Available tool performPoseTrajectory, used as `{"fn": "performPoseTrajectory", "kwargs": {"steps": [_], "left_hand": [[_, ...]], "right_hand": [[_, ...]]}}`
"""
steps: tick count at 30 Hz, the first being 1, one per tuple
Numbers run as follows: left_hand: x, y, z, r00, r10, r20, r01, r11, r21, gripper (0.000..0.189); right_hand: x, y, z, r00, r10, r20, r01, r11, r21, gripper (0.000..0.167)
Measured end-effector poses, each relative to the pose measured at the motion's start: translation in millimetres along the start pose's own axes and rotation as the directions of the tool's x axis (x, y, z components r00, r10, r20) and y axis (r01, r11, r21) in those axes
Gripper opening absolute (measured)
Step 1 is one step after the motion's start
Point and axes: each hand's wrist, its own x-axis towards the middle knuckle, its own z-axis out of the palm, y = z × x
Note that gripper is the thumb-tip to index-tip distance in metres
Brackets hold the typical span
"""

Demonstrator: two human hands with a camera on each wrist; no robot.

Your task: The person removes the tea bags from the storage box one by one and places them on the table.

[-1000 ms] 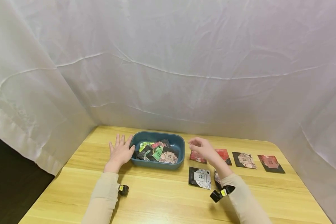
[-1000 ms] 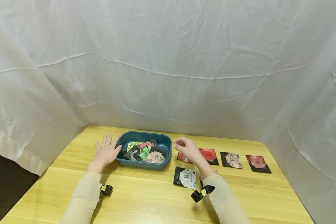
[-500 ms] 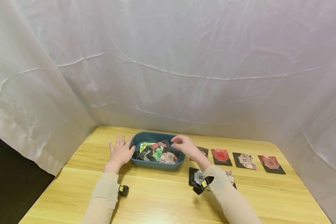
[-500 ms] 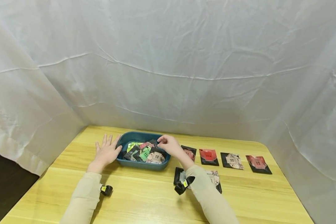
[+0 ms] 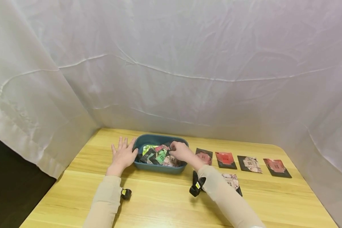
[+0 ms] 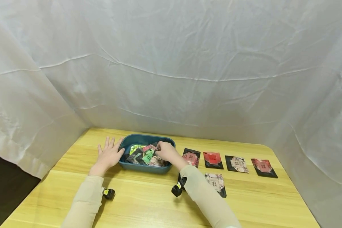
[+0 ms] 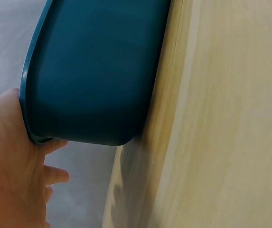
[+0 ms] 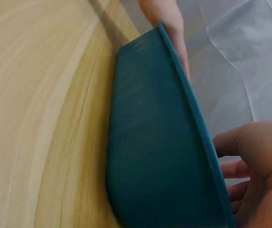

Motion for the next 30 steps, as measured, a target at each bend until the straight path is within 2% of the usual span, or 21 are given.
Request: {"fn": "performPoseTrajectory", "kwargs": {"steps": [6, 13, 17, 30], "left_hand": [[-0.3, 0.1, -0.5, 1.000, -0.004, -0.002, 0.004, 1.000, -0.001, 0.060], [-0.4, -0.3, 0.4, 1.000, -0.005, -0.005, 0.005, 1.000, -0.005, 0.060], [-0.3, -0.1, 0.9, 1.000, -0.007, -0.002, 0.007, 1.000, -0.009, 0.061], [-0.2, 0.5, 1.1, 1.000, -0.009, 0.000, 0.009, 1.000, -0.005, 0.060]], "right_hand": [[1.6, -3, 5, 1.000, 0.008, -0.007, -0.009, 0.995, -0.104, 0.025], [1.2, -2, 12, 1.000, 0.014, -0.026, -0.020, 0.967, -0.254, 0.031], [0.5, -3, 13, 1.000, 0.028, 0.000, -0.026, 0.951, -0.310, 0.039], [0.1, -3, 13, 0.999, 0.041, 0.012, -0.035, 0.948, -0.317, 0.042]]}}
